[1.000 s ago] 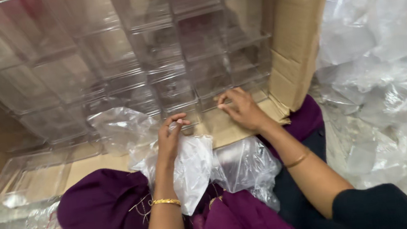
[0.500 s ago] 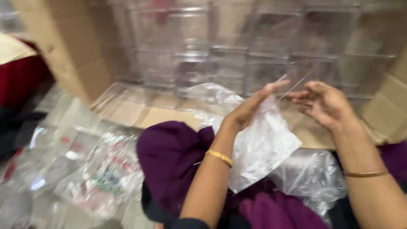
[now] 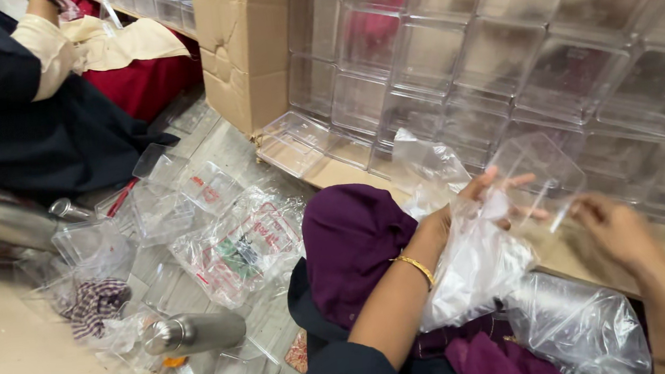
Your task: The person sits on the floor and slips clear plastic boxes into thin plastic bags one at a time, opening each bag by hand and twisting it closed. The bagged boxes are placed into a large cardboard box beside them, with more bagged boxes piled nearby.
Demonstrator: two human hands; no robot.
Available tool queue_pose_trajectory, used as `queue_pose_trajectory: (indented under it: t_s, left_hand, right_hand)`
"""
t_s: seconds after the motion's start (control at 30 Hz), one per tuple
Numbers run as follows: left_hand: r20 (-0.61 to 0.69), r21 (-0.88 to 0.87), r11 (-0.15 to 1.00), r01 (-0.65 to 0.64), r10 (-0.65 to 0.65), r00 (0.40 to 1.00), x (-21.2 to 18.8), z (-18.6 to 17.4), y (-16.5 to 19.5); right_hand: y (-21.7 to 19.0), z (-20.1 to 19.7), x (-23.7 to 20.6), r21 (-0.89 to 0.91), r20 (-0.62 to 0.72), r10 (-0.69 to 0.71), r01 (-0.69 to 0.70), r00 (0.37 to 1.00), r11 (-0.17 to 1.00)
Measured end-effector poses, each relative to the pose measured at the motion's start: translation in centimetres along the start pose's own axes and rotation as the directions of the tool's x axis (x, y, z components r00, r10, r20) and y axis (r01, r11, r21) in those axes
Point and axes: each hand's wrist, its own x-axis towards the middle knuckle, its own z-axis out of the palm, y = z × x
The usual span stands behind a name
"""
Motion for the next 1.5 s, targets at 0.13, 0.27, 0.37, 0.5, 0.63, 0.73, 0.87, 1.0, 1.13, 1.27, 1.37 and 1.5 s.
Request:
queue_pose_trajectory:
  t_s: [0.13, 0.27, 0.37, 0.5, 0.63, 0.73, 0.87, 1.0, 1.13, 1.27, 1.37, 1.5]
  left_hand:
    - [-0.208, 0.085, 0.992, -0.098, 0.114, 0.971, 0.0, -1.0, 0.0]
    - [-0.173, 0.073, 0.985, -0.156, 0.166, 0.971, 0.2, -1.6, 0.0]
    - [-0.225, 0.086, 0.982, -0.166, 0.182, 0.957, 0.4, -2.0, 0.2]
    - [-0.224, 0.061, 0.98, -0.188, 0.197, 0.954, 0.3, -2.1, 0.9]
    - [-0.188, 0.019, 0.974, -0.224, 0.224, 0.956, -0.6, -1.5, 0.9]
    - [-0.144, -0.027, 0.96, -0.279, 0.273, 0.951, -1.5, -1.2, 0.8]
    - [-0.267, 0.101, 0.945, -0.311, 0.327, 0.907, -1.9, -0.7, 1.3]
    - [-0.282, 0.154, 0.912, -0.381, 0.41, 0.868, -2.3, 0.4, 1.1]
    - [-0.302, 0.186, 0.906, -0.38, 0.421, 0.855, -2.4, 1.5, 0.8]
    - [-0.312, 0.192, 0.898, -0.396, 0.438, 0.843, -2.3, 2.3, 0.7]
    - [-0.347, 0.151, 0.89, -0.43, 0.455, 0.82, -2.7, 3.0, 0.4]
    - [-0.326, 0.107, 0.88, -0.464, 0.472, 0.819, -3.0, 3.2, 0.3]
  right_hand:
    - [0.0, 1.8, -2.2, -0.377, 0.103, -0.044, 0.08, 0.994, 0.923]
    - [1.4, 2.1, -2.6, -0.426, 0.047, 0.042, -0.018, 0.998, 0.904]
    - [2.5, 1.8, -2.3, -0.33, -0.044, -0.184, 0.16, 0.982, 0.93]
    - [2.6, 1.9, -1.3, -0.48, 0.028, -0.334, 0.306, 0.942, 0.822]
    - [1.6, 2.6, -0.4, -0.43, 0.214, 0.131, -0.027, 0.968, 0.902]
    - [0.9, 3.2, 0.0, -0.328, 0.093, -0.074, 0.101, 0.993, 0.939]
    - [-0.6, 4.6, 1.1, -0.08, 0.104, 0.038, -0.03, 0.994, 0.996]
    - [-3.3, 6.5, 2.5, -0.185, 0.067, 0.306, -0.29, 0.95, 0.939]
    - [-4.6, 6.8, 2.5, -0.119, -0.055, 0.369, -0.373, 0.928, 0.92]
    - [-3.9, 6.8, 1.7, 0.112, -0.111, 0.325, -0.313, 0.939, 0.943]
    - [-2.5, 7.4, 1.5, 0.426, -0.134, 0.284, -0.203, 0.949, 0.882]
    - [-0.9, 7.5, 1.7, 0.748, 0.024, 0.292, -0.211, 0.956, 0.629]
